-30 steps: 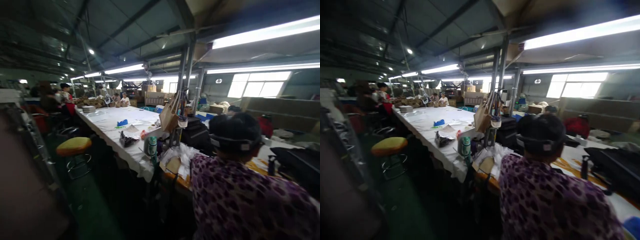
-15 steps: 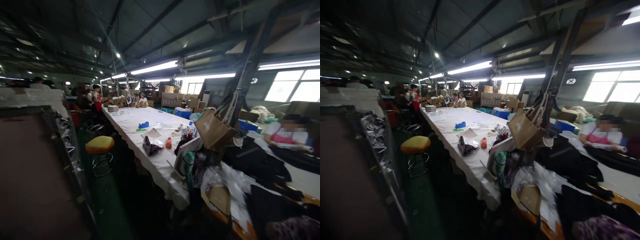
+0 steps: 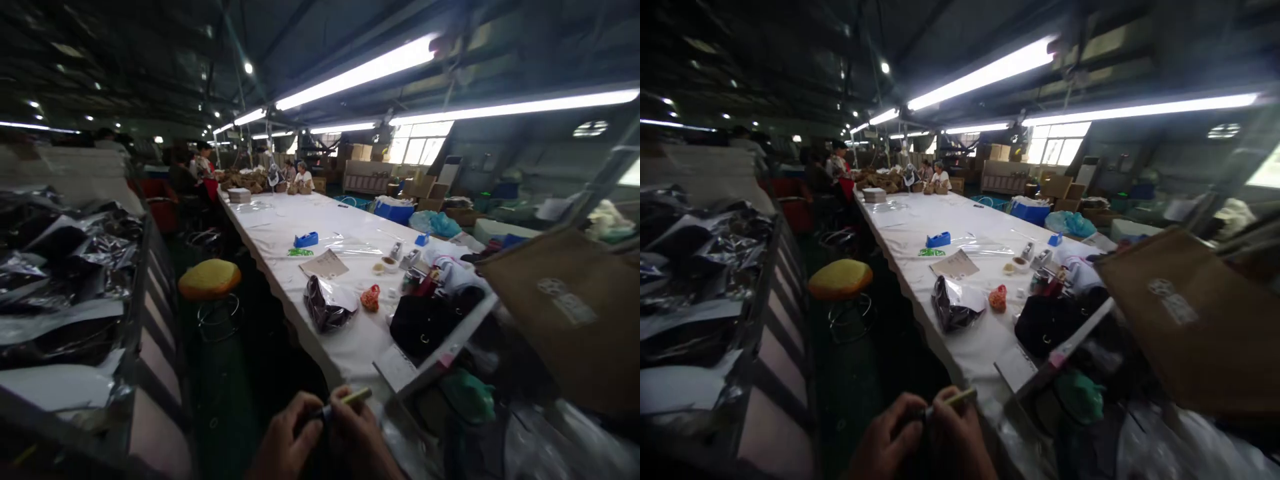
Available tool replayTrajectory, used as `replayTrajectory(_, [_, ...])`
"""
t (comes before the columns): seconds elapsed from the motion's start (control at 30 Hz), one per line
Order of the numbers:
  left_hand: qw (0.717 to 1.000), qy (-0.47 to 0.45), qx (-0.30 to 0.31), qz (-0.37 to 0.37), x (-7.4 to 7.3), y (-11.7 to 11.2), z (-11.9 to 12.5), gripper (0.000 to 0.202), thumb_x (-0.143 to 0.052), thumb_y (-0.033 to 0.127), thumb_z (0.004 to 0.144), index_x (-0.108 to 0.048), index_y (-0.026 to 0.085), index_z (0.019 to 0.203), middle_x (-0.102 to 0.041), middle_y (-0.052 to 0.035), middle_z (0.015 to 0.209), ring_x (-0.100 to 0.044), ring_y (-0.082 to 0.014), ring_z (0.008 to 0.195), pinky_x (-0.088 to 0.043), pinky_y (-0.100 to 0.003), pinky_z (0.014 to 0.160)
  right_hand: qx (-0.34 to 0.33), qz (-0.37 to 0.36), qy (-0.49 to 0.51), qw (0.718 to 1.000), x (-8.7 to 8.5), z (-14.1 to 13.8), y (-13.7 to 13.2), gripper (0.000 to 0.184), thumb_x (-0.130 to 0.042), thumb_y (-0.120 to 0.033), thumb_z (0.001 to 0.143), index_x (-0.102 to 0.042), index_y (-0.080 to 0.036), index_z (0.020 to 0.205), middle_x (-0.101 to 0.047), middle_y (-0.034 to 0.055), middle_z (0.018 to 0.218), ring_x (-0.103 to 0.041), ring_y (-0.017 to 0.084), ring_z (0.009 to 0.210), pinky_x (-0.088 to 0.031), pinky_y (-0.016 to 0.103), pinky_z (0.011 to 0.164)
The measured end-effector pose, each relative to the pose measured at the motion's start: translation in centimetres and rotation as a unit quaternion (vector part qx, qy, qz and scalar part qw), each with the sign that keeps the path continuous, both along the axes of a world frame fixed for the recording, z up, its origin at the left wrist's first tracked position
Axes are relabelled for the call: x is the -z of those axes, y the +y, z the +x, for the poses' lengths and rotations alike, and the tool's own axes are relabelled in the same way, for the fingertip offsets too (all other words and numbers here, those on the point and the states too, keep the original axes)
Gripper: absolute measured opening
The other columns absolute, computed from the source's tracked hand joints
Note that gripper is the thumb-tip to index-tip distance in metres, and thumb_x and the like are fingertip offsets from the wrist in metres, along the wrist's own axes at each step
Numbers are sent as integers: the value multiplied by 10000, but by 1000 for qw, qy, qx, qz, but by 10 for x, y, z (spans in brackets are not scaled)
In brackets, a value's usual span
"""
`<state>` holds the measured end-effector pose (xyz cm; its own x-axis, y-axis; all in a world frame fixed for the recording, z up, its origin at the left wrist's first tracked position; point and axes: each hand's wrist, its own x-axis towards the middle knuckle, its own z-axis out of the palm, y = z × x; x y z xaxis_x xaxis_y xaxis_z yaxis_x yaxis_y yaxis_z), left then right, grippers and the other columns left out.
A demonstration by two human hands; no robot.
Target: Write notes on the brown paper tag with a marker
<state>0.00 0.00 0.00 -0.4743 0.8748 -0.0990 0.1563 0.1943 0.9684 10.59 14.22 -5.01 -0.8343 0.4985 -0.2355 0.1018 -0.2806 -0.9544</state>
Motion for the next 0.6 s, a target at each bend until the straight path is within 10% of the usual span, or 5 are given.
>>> replayTrajectory(0.23, [988, 54, -139, 40, -13, 16, -152, 255, -535, 419, 898, -618, 227, 1045, -692, -15, 999, -640, -186, 963, -464, -271, 850, -36, -153, 145, 977, -23, -182, 13, 393, -733, -533, 800, -573, -178, 854, -552, -43, 514, -477, 77, 467, -315, 198, 497])
replayTrajectory(0.6, [985, 151, -24, 76, -4, 110, -320, 139, -580, 229, 893, -633, 270, 1015, -715, 49, 973, -675, -116, 917, -490, -188, 835, 58, -72, 111, 989, -37, -321, 85, 388, -772, -504, 759, -569, -177, 798, -520, -56, 525, -433, 78, 481, -299, 219, 510])
